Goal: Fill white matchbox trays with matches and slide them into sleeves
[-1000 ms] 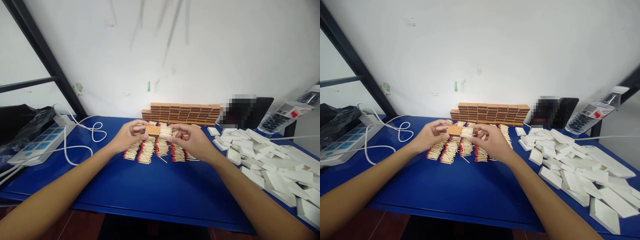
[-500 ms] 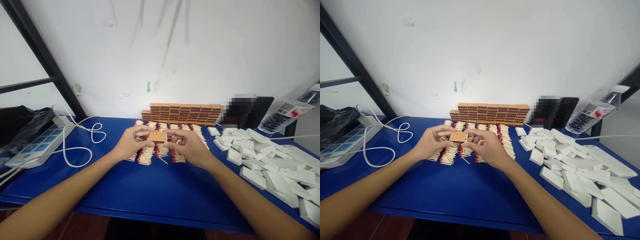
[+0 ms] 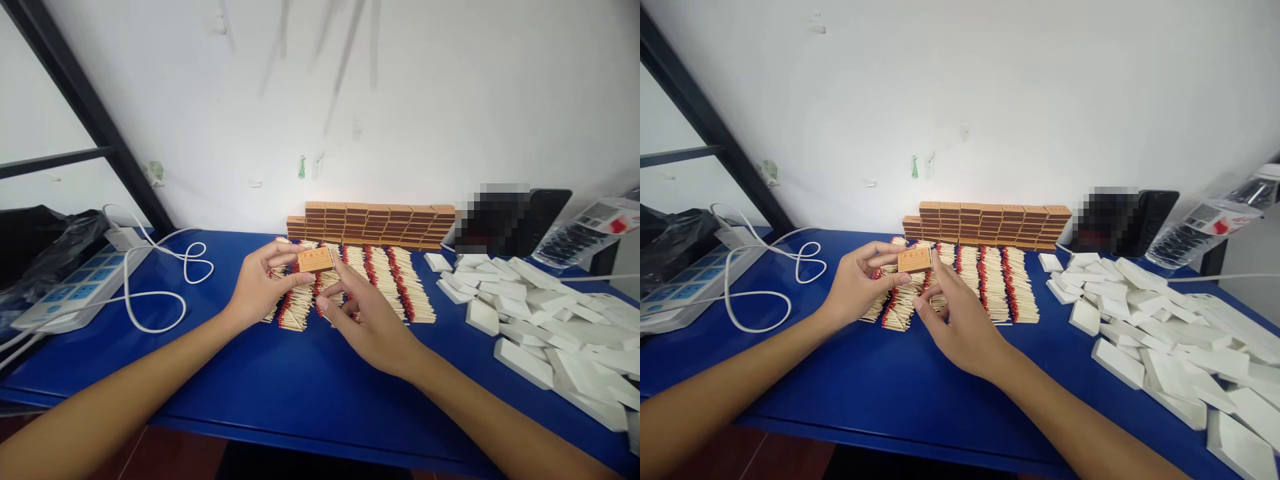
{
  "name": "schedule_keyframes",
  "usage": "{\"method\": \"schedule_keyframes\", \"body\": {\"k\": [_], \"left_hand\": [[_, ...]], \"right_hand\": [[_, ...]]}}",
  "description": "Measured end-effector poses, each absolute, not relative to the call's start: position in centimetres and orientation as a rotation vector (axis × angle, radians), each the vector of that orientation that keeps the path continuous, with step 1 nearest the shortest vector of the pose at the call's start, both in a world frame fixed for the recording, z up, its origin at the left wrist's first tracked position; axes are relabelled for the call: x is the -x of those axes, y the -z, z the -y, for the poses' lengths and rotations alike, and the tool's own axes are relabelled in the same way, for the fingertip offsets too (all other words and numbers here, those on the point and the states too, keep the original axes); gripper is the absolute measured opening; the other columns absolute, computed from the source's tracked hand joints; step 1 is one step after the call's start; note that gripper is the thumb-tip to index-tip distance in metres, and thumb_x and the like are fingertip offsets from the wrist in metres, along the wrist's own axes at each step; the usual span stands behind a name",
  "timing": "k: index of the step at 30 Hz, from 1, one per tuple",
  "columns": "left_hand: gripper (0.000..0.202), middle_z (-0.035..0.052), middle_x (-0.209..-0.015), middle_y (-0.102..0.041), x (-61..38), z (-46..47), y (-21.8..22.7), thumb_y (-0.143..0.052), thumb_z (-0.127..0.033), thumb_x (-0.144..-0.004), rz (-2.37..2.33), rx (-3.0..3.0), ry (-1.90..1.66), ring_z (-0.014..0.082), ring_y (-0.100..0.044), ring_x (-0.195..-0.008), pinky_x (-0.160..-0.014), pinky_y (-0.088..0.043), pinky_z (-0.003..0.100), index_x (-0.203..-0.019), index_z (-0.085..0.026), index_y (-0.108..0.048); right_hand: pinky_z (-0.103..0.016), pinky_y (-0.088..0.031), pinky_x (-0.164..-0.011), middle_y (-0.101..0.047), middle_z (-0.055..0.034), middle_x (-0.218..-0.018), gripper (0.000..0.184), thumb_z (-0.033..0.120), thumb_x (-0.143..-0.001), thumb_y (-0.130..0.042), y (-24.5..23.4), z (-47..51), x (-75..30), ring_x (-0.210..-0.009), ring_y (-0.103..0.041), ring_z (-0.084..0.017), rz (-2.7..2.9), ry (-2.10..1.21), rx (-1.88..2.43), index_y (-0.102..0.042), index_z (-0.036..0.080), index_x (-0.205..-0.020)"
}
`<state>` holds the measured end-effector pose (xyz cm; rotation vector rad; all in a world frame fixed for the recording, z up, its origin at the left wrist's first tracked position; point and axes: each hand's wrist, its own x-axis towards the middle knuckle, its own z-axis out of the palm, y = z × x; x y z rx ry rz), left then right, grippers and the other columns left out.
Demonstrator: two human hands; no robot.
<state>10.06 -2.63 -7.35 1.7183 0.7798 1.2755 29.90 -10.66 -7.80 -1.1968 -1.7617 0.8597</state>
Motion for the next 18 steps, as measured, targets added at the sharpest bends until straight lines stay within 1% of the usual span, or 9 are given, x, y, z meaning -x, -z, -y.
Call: {"method": "schedule_keyframes", "body": {"k": [2,7,12,15,18], "left_hand": [[0.048,0.0111,-0.123,-0.077,-10.0,2.7,7.3,-0.095,-0.038,-0.069,-0.792,-1.730,-1.268,0.0325,-0.073,-0.119,-0.104,-0.061,0.048,-0.107,-0.019,-0.073],[0.048,0.0112,-0.123,-0.077,-9.9,2.7,7.0,-0.096,-0.038,-0.069,-0.793,-1.742,-1.264,0.0325,-0.072,-0.120,-0.104,-0.060,0.047,-0.106,-0.019,-0.072],[0.049,0.0116,-0.120,-0.078,-10.0,2.6,7.2,-0.096,-0.038,-0.069,-0.805,-1.752,-1.232,0.0325,-0.073,-0.118,-0.104,-0.060,0.046,-0.107,-0.017,-0.073],[0.047,0.0110,-0.126,-0.076,-9.5,1.6,7.2,-0.093,-0.037,-0.072,-0.775,-1.830,-1.227,0.0306,-0.072,-0.120,-0.106,-0.058,0.044,-0.110,-0.018,-0.072],[0.047,0.0112,-0.128,-0.074,-7.7,-0.9,6.7,-0.087,-0.038,-0.080,-0.800,-1.945,-1.232,0.0284,-0.069,-0.123,-0.112,-0.052,0.044,-0.120,-0.018,-0.071]], "right_hand": [[-0.030,-0.061,-0.060,-0.063,-0.0154,-0.133,0.080,0.036,-0.100,-0.058,7.7,10.6,-30.0,-0.093,-0.071,-0.021,1.801,-0.816,1.187,-0.018,0.029,-0.170],[-0.027,-0.058,-0.054,-0.060,-0.0162,-0.137,0.079,0.031,-0.099,-0.058,7.6,10.6,-30.2,-0.093,-0.071,-0.020,1.855,-0.770,1.159,-0.021,0.030,-0.169],[-0.026,-0.056,-0.051,-0.063,-0.0152,-0.132,0.076,0.028,-0.097,-0.060,7.9,10.2,-30.6,-0.087,-0.070,-0.018,1.889,-0.713,1.142,-0.030,0.027,-0.166],[-0.026,-0.054,-0.050,-0.064,-0.0133,-0.131,0.070,0.027,-0.095,-0.061,7.9,9.5,-31.1,-0.082,-0.070,-0.017,1.889,-0.634,1.125,-0.039,0.028,-0.162],[-0.030,-0.056,-0.055,-0.064,-0.0134,-0.133,0.061,0.026,-0.097,-0.059,7.8,8.9,-31.8,-0.076,-0.068,-0.016,1.875,-0.458,1.147,-0.047,0.026,-0.156]]}}
